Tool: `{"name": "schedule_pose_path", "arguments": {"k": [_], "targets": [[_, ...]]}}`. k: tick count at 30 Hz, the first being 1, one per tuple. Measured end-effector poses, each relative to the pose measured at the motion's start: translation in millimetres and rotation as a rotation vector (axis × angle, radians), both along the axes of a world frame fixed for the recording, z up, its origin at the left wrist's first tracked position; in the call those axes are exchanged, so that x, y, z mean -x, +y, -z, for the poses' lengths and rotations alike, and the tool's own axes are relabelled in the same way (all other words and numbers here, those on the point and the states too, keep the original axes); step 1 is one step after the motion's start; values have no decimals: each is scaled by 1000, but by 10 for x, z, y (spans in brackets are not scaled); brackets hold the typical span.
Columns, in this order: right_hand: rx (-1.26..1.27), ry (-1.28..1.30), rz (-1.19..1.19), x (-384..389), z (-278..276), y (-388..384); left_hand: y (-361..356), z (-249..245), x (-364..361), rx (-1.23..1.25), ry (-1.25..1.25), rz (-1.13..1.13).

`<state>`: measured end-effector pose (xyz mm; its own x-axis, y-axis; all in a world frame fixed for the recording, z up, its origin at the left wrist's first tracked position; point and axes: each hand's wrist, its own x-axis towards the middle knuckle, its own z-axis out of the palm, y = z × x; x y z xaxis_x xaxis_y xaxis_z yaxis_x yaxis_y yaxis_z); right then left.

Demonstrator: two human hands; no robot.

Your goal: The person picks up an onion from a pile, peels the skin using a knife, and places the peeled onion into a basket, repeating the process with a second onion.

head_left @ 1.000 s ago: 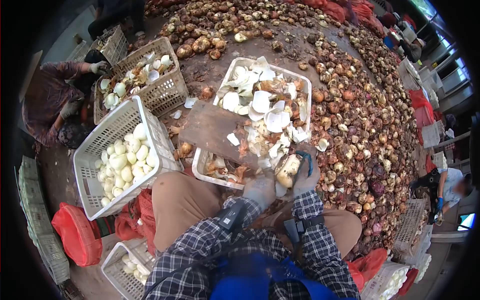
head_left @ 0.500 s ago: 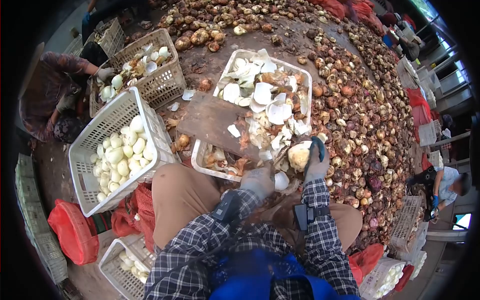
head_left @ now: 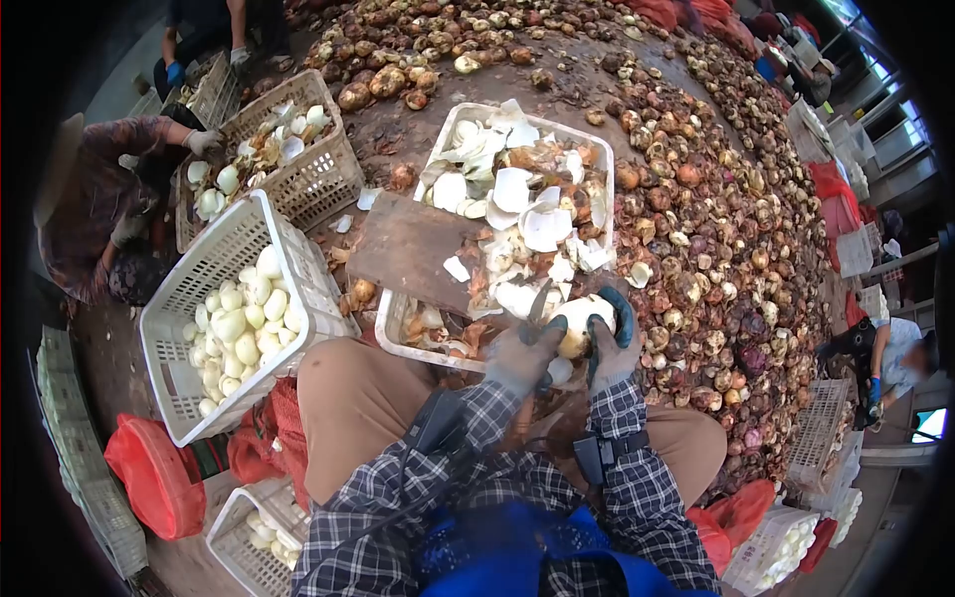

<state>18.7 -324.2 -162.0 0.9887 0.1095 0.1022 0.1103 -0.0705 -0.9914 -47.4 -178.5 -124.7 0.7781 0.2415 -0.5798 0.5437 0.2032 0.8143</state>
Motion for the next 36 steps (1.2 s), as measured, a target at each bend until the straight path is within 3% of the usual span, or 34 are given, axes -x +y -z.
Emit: {"name": "schedule_pose_path", "arguments": {"k": [3, 5, 7, 8, 10, 13, 19, 24, 27, 33, 36], "targets": [[-109, 13, -42, 58, -81, 22, -85, 69, -39, 128, -41, -86], [-186, -27, -56, 67, -53, 29, -169, 368, -5, 188, -145, -208], [-90, -79, -68, 58, -15, 23, -209, 597, 36, 203, -230, -279], [46, -109, -73, 47, -14, 11, -191, 358, 61, 296, -230, -349], [59, -102, -82, 37, -43, 78, -139, 206, 52, 330, -340, -434], [-204, -19, -151, 22, -116, 249, 57, 78, 52, 339, -359, -418], [-294, 208, -235, 77, -279, 439, 308, 71, 74, 390, -332, -457], [-5, 79, -209, -84, -110, 298, 348, 279, 102, 387, -377, -418], [801, -303, -105, -37, -261, 344, 365, 162, 90, 374, -307, -401], [429, -290, -25, -17, 85, 277, 388, 215, 67, 465, -241, -466], [324, -269, -149, -30, -354, 331, 419, 226, 51, 507, -256, -472]]}}
